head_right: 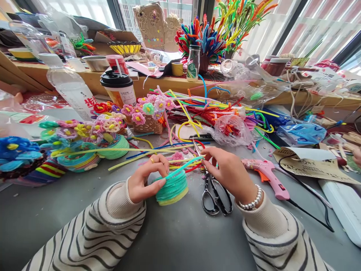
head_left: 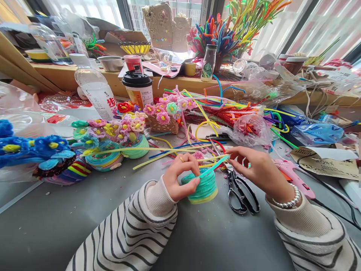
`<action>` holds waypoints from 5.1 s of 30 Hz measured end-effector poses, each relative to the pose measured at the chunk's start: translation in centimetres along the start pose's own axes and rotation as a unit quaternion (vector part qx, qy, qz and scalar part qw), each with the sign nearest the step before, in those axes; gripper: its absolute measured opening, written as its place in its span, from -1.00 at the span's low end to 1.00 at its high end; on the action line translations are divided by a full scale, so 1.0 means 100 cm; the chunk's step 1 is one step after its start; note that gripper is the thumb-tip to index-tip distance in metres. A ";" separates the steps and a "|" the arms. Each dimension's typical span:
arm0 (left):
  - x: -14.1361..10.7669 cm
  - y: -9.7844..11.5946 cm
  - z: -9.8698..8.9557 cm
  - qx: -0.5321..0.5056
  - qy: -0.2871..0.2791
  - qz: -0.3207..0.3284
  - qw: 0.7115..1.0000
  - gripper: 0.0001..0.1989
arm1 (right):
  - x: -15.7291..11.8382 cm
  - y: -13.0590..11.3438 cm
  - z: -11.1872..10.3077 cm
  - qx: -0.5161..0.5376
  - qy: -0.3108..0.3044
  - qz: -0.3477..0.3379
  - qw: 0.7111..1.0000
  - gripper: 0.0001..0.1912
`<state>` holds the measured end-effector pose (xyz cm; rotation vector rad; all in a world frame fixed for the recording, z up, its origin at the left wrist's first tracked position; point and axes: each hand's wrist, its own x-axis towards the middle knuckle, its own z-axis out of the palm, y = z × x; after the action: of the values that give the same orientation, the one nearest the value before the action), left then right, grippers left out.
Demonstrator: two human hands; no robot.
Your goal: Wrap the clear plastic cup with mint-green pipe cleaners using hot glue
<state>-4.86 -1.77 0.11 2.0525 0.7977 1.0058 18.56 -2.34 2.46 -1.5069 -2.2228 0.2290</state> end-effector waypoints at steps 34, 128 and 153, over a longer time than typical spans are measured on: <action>0.004 -0.001 -0.006 0.006 -0.059 -0.046 0.997 -0.83 | 0.010 -0.014 0.004 0.214 -0.152 -0.081 0.962 -0.79; -0.002 -0.011 0.014 0.262 0.161 0.240 0.921 -0.30 | -0.008 -0.018 0.026 -0.030 0.151 -0.215 0.964 -0.41; -0.003 -0.010 0.008 0.185 0.176 0.217 0.942 -0.09 | -0.008 -0.015 0.024 -0.038 0.180 -0.218 0.958 -0.38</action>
<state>-4.54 -1.70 -1.16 2.4753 0.7689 1.6025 16.50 -3.36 0.66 -0.9570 -2.2059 -0.2518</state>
